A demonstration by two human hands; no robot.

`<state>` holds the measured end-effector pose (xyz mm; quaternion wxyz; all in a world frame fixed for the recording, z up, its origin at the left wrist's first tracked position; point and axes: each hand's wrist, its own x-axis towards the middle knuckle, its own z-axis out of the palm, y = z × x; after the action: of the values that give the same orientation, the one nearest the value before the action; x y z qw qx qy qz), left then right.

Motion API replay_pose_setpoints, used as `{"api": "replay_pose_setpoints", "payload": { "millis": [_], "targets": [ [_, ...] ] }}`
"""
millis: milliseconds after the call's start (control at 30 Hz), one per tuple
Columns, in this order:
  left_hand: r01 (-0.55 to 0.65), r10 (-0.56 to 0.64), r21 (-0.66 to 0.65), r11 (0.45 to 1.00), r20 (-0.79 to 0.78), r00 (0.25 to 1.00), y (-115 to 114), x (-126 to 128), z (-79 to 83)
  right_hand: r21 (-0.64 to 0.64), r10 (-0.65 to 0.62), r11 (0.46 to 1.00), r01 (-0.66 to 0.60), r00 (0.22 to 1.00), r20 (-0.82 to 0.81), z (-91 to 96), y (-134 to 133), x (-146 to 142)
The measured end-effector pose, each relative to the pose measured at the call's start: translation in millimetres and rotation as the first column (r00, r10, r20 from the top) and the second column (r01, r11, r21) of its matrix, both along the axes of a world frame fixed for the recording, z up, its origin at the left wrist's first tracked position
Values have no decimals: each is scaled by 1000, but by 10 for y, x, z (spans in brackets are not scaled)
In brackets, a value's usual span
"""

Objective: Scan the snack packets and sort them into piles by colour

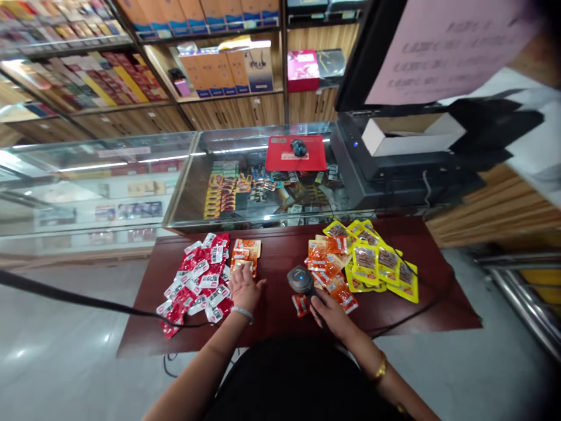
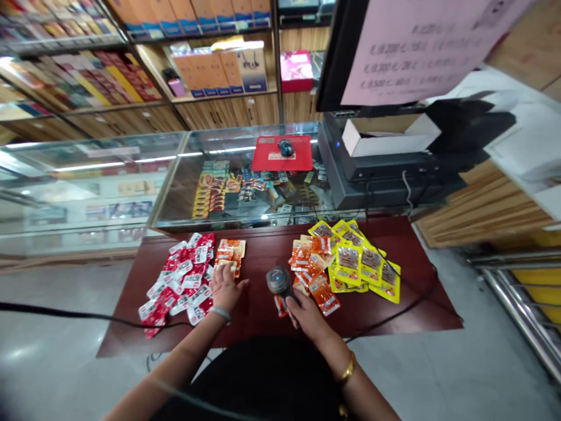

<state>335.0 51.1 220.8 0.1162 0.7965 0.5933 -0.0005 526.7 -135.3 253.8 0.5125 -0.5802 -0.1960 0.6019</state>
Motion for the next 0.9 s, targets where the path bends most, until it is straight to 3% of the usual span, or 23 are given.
{"api": "replay_pose_setpoints", "payload": {
  "millis": [67,133,300,433,600,733,900],
  "targets": [
    [165,-161,-87,982,56,985,-56,351,7,-7,-68,998,68,998,15,12,-85,97],
    [253,-238,-190,949,96,966,-123,756,-5,-13,-123,992,124,992,34,19,-171,196],
    [202,-189,-292,935,72,979,-265,1648,-98,-71,-215,974,217,976,30,24,-363,397],
    [195,-196,-275,942,25,980,-291,1978,-167,-109,-247,963,247,969,9,19,-460,466],
    [176,-167,-342,923,56,984,-201,1880,-195,-112,-257,961,254,967,-5,0,-482,457],
    [94,-20,-420,903,178,984,-145,1458,-210,-71,-196,978,196,981,-3,-4,-383,395],
    [6,198,-510,860,345,917,-222,822,-234,35,-25,999,24,999,34,24,-78,241]
  ]
}}
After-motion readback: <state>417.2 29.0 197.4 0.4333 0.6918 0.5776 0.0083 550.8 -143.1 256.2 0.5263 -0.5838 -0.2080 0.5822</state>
